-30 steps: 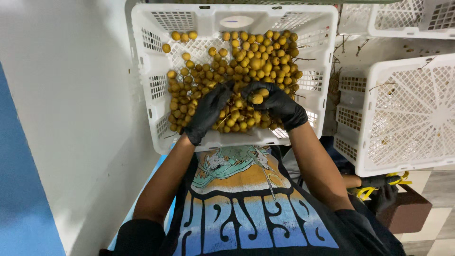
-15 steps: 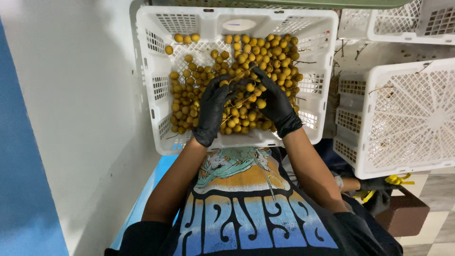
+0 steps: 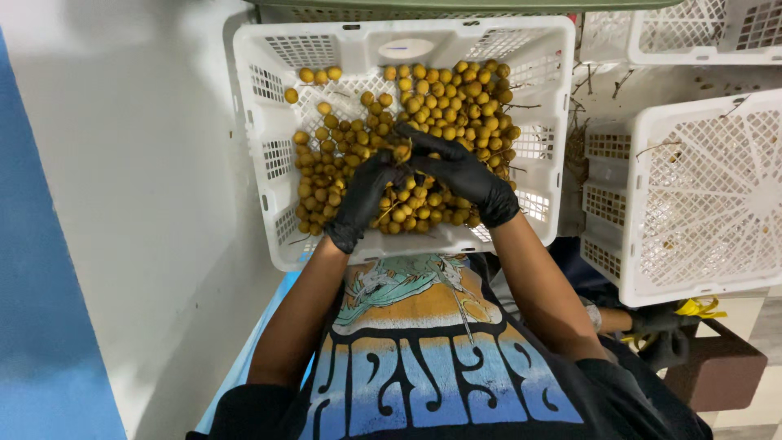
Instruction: The person removes olives from their stems by hand and places the loose olives into a white crate. A second person works alongside, also handling olives and moving crates.
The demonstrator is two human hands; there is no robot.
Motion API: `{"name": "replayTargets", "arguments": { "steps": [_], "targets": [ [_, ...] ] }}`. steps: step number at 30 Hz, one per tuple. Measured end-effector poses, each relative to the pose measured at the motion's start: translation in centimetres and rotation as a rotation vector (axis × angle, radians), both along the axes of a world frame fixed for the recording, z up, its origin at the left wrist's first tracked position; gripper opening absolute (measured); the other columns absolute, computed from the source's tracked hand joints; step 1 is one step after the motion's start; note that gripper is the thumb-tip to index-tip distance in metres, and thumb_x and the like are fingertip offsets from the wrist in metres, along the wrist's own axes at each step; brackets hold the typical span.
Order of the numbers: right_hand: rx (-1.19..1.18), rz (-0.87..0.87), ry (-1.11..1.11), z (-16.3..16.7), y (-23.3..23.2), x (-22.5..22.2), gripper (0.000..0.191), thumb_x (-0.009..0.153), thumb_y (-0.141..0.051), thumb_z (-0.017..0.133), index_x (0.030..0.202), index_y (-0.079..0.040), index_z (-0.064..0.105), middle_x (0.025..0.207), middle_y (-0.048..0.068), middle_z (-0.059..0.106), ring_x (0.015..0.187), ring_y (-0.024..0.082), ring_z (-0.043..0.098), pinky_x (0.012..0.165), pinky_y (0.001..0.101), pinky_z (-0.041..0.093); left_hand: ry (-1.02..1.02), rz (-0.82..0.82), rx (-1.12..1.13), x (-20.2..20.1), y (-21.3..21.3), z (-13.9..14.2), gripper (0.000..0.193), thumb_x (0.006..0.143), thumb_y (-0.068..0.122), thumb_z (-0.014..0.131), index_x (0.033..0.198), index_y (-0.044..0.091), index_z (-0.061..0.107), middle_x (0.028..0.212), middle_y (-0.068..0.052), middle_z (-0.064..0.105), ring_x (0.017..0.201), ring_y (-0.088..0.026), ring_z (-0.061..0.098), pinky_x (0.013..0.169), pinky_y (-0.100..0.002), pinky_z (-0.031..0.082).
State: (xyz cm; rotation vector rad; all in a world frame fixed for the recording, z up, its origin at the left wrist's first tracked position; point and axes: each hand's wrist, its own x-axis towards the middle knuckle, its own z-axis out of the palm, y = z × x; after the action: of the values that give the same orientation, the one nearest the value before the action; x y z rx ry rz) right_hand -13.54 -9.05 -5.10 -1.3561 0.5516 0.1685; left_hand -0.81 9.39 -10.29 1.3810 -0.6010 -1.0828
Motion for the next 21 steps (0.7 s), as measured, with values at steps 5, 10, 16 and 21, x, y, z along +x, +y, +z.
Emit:
{"name": "replayTargets", "arguments": {
  "steps": [5, 10, 16, 21],
  "targets": [
    [-0.039, 0.132, 0.061, 1.3, -0.2, 0.3, 0.046, 0.098, -0.023, 0.070, 0.141, -0.009, 0.062, 0.122, 0.005, 0.071, 0.109, 0.013, 0.067, 0.094, 0.0280, 0.055, 0.064, -0.226, 0.003, 1.9, 0.4, 3.0, 0.033, 0.105, 0.028, 0.053, 0.094, 0.000, 0.067, 0.082, -0.004, 0.063, 0.076, -0.015, 0.059, 0.072, -0.029, 0.048],
    [-0.496, 0.223, -0.132, 2.4, 0.5, 0.5, 0.037, 0.098, -0.028, 0.073, 0.127, -0.007, 0.067, 0.108, 0.011, 0.074, 0.096, 0.022, 0.072, 0.085, 0.0344, 0.057, 0.036, -0.145, 0.235, 1.7, -0.5, 5.4, 0.037, 0.105, 0.036, 0.054, 0.112, 0.004, 0.073, 0.082, -0.008, 0.073, 0.072, -0.015, 0.068, 0.064, -0.032, 0.052],
    [-0.846, 0.303, -0.067, 3.9, 1.5, 0.3, 0.039, 0.091, -0.032, 0.075, 0.125, -0.012, 0.069, 0.103, 0.013, 0.075, 0.089, 0.035, 0.072, 0.075, 0.0450, 0.056, -0.586, -0.073, 0.151, 0.2, -0.7, 5.1, 0.025, 0.105, 0.025, 0.059, 0.107, 0.004, 0.072, 0.078, -0.018, 0.072, 0.070, -0.033, 0.071, 0.060, -0.041, 0.052],
    [-0.982, 0.194, 0.074, 4.0, 3.2, 0.3, 0.034, 0.094, -0.033, 0.074, 0.120, -0.010, 0.072, 0.102, 0.014, 0.076, 0.087, 0.034, 0.072, 0.074, 0.0443, 0.056, -0.569, 0.066, 0.258, -1.1, -0.8, 3.3, 0.028, 0.104, 0.025, 0.058, 0.112, 0.002, 0.071, 0.088, -0.020, 0.071, 0.078, -0.035, 0.072, 0.067, -0.040, 0.052]
  ]
}}
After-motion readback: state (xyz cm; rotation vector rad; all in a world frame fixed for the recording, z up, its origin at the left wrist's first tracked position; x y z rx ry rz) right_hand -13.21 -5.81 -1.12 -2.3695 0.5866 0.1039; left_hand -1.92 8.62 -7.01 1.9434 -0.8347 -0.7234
